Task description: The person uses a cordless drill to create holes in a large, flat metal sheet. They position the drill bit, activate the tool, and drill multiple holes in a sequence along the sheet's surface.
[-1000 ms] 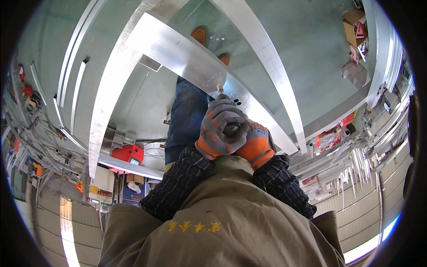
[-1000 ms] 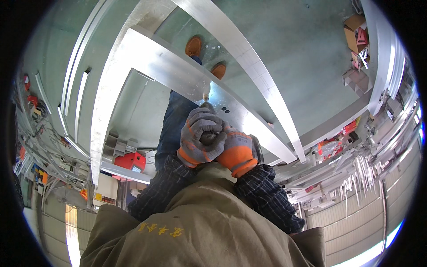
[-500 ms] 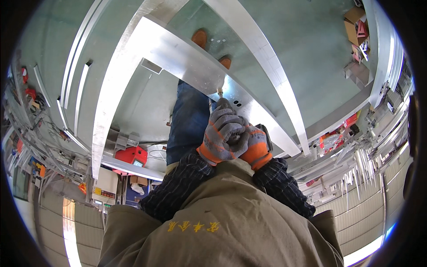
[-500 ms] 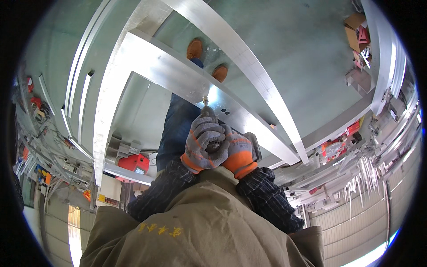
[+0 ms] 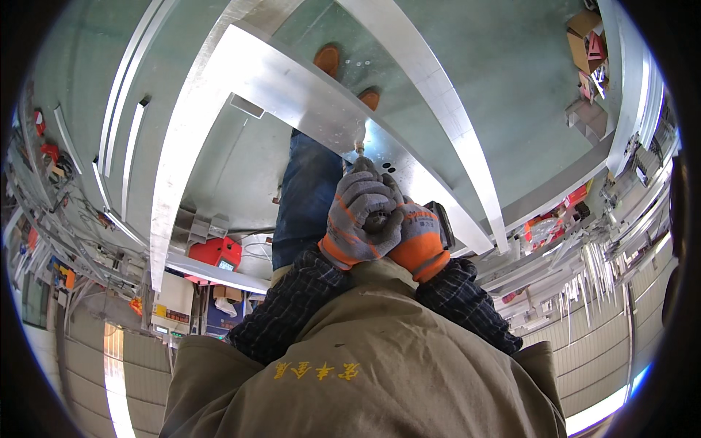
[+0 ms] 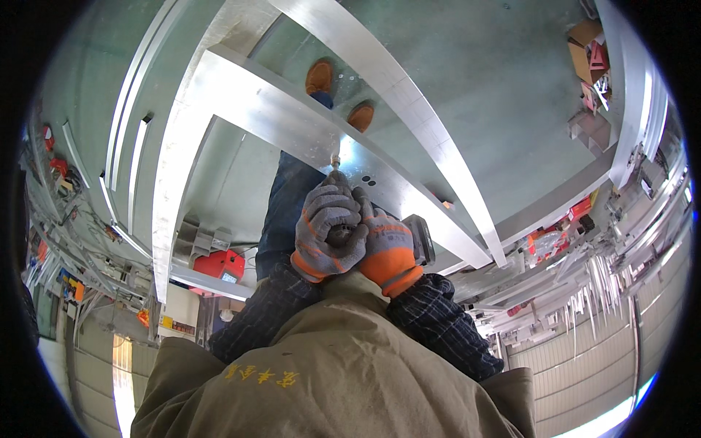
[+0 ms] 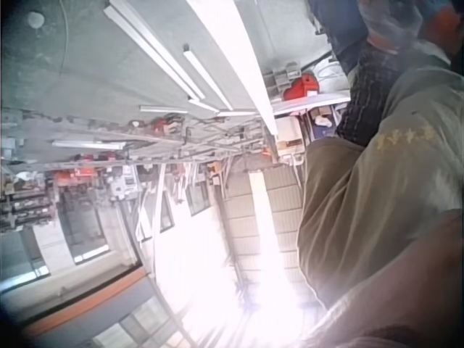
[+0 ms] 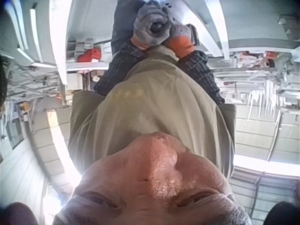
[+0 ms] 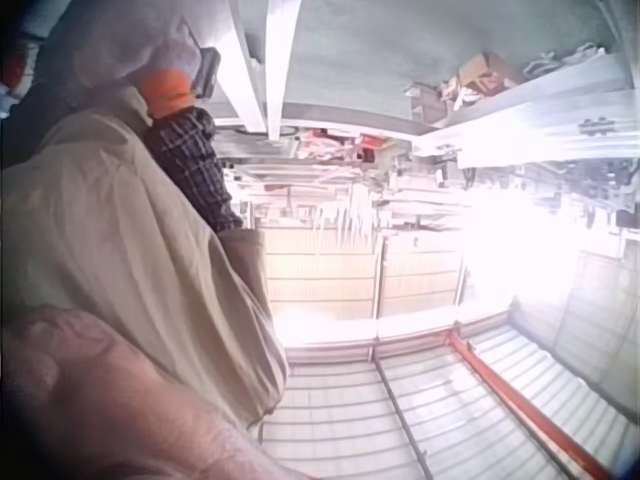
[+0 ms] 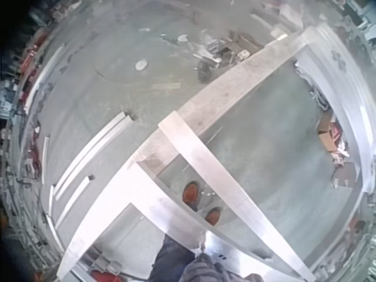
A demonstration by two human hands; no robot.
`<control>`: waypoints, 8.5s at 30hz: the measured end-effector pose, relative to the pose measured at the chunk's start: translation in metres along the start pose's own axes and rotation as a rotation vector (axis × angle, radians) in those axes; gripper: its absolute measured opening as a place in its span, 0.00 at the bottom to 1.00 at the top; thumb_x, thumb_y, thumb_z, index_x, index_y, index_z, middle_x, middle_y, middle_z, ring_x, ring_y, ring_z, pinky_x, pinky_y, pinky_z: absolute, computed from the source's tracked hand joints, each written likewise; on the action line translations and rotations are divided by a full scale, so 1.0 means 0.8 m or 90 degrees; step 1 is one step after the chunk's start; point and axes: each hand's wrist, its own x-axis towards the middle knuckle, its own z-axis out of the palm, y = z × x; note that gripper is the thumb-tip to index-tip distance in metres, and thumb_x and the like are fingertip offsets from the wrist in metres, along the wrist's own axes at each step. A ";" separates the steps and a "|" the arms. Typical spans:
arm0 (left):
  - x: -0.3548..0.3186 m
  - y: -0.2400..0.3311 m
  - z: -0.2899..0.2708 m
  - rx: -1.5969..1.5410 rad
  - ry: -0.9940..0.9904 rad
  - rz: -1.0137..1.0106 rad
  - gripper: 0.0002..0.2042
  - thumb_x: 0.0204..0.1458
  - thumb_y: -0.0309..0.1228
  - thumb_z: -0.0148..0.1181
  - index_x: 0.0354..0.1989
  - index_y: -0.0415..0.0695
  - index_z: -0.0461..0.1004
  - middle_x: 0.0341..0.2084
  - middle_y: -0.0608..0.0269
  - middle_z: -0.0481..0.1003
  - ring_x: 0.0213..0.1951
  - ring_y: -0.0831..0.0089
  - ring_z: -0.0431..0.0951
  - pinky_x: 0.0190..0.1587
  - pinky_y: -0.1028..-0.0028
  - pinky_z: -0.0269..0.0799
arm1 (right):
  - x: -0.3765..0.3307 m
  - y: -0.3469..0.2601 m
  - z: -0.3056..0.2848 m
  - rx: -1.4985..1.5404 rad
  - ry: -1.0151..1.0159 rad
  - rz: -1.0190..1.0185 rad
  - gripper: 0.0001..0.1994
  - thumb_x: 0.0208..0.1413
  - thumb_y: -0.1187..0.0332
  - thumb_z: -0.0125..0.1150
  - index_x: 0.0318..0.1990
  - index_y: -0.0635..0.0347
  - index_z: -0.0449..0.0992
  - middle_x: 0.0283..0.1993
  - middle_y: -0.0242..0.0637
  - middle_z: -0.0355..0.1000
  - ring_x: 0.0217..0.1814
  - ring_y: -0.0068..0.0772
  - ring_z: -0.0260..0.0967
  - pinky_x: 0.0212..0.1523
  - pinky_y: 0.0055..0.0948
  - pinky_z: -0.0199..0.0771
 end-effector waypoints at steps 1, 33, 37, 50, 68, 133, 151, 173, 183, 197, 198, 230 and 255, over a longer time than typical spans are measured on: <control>0.002 0.000 -0.001 -0.005 0.006 0.000 0.15 0.43 0.26 0.74 0.38 0.50 0.75 0.39 0.64 0.79 0.50 0.55 0.77 0.57 0.55 0.75 | 0.001 -0.001 0.001 -0.005 0.021 -0.007 0.39 0.56 0.54 0.64 0.73 0.57 0.59 0.47 0.47 0.79 0.48 0.51 0.79 0.47 0.46 0.80; 0.000 -0.013 0.011 -0.036 0.033 0.037 0.16 0.41 0.26 0.73 0.37 0.50 0.74 0.38 0.64 0.78 0.47 0.58 0.79 0.57 0.56 0.77 | 0.012 0.004 -0.007 -0.136 -0.044 0.040 0.24 0.53 0.50 0.66 0.53 0.53 0.75 0.48 0.41 0.79 0.51 0.45 0.79 0.47 0.42 0.80; 0.000 -0.011 0.005 -0.042 0.044 0.017 0.15 0.41 0.25 0.73 0.37 0.49 0.73 0.39 0.62 0.78 0.48 0.57 0.78 0.58 0.55 0.76 | 0.014 -0.003 -0.008 -0.125 0.012 0.026 0.24 0.52 0.50 0.67 0.52 0.53 0.76 0.46 0.41 0.80 0.50 0.46 0.80 0.46 0.43 0.80; 0.013 -0.002 0.015 -0.062 0.123 -0.010 0.15 0.42 0.24 0.74 0.35 0.49 0.74 0.36 0.62 0.79 0.44 0.58 0.79 0.53 0.56 0.77 | 0.025 -0.016 -0.053 -0.150 -0.083 0.037 0.25 0.51 0.47 0.66 0.51 0.53 0.76 0.45 0.43 0.81 0.48 0.49 0.80 0.46 0.43 0.81; 0.001 -0.011 0.016 -0.033 0.059 0.059 0.15 0.41 0.25 0.74 0.35 0.50 0.73 0.37 0.65 0.80 0.46 0.58 0.79 0.55 0.57 0.76 | 0.019 0.014 -0.008 -0.112 -0.092 0.060 0.35 0.49 0.44 0.69 0.60 0.54 0.69 0.50 0.44 0.79 0.54 0.48 0.79 0.51 0.43 0.80; 0.021 0.006 0.001 -0.019 -0.012 0.003 0.15 0.41 0.23 0.74 0.35 0.49 0.75 0.38 0.64 0.80 0.46 0.58 0.78 0.55 0.57 0.76 | -0.003 0.007 -0.003 0.057 0.053 -0.034 0.19 0.57 0.54 0.68 0.51 0.53 0.78 0.44 0.43 0.80 0.47 0.48 0.79 0.46 0.42 0.79; 0.000 0.006 0.001 0.020 -0.008 0.024 0.15 0.41 0.26 0.74 0.37 0.50 0.75 0.41 0.64 0.80 0.49 0.56 0.78 0.59 0.55 0.75 | -0.006 0.003 0.003 -0.011 0.039 -0.048 0.31 0.57 0.53 0.65 0.63 0.60 0.66 0.47 0.48 0.79 0.49 0.52 0.80 0.48 0.42 0.81; 0.011 0.010 -0.007 0.011 -0.037 0.006 0.14 0.43 0.25 0.74 0.36 0.49 0.75 0.38 0.63 0.79 0.48 0.56 0.77 0.56 0.56 0.75 | -0.005 0.008 0.021 0.058 0.086 -0.027 0.34 0.55 0.53 0.66 0.67 0.57 0.65 0.48 0.46 0.78 0.48 0.52 0.79 0.47 0.45 0.79; 0.017 0.003 -0.008 -0.048 0.043 -0.044 0.15 0.41 0.19 0.70 0.37 0.45 0.76 0.39 0.59 0.79 0.47 0.58 0.79 0.55 0.59 0.77 | 0.013 -0.039 -0.043 -0.068 -0.066 0.080 0.25 0.55 0.55 0.66 0.55 0.60 0.72 0.47 0.46 0.79 0.51 0.49 0.79 0.48 0.44 0.79; -0.005 0.005 -0.005 -0.004 -0.007 -0.017 0.14 0.43 0.26 0.73 0.37 0.49 0.76 0.41 0.63 0.79 0.50 0.58 0.79 0.60 0.55 0.74 | -0.004 -0.010 -0.015 0.039 -0.003 0.007 0.29 0.55 0.54 0.67 0.60 0.56 0.68 0.48 0.48 0.78 0.51 0.52 0.78 0.49 0.44 0.79; -0.006 0.006 -0.004 0.007 -0.015 -0.014 0.14 0.42 0.26 0.73 0.37 0.49 0.76 0.41 0.62 0.80 0.51 0.58 0.79 0.61 0.54 0.74 | -0.005 0.001 -0.001 0.063 0.026 -0.011 0.30 0.54 0.54 0.68 0.61 0.56 0.68 0.48 0.48 0.78 0.51 0.52 0.78 0.49 0.45 0.79; -0.007 0.026 0.000 0.037 -0.056 0.053 0.16 0.40 0.28 0.75 0.37 0.51 0.75 0.42 0.65 0.79 0.50 0.60 0.77 0.59 0.55 0.75 | -0.023 0.014 0.023 0.100 0.108 -0.035 0.21 0.55 0.60 0.65 0.56 0.51 0.72 0.46 0.42 0.78 0.47 0.50 0.78 0.45 0.41 0.79; -0.034 0.045 -0.008 0.136 -0.082 0.221 0.14 0.41 0.37 0.73 0.36 0.59 0.77 0.43 0.71 0.79 0.53 0.64 0.77 0.63 0.54 0.73 | -0.024 0.017 0.048 0.420 0.184 -0.102 0.34 0.58 0.66 0.58 0.73 0.62 0.63 0.47 0.46 0.77 0.51 0.51 0.76 0.51 0.42 0.76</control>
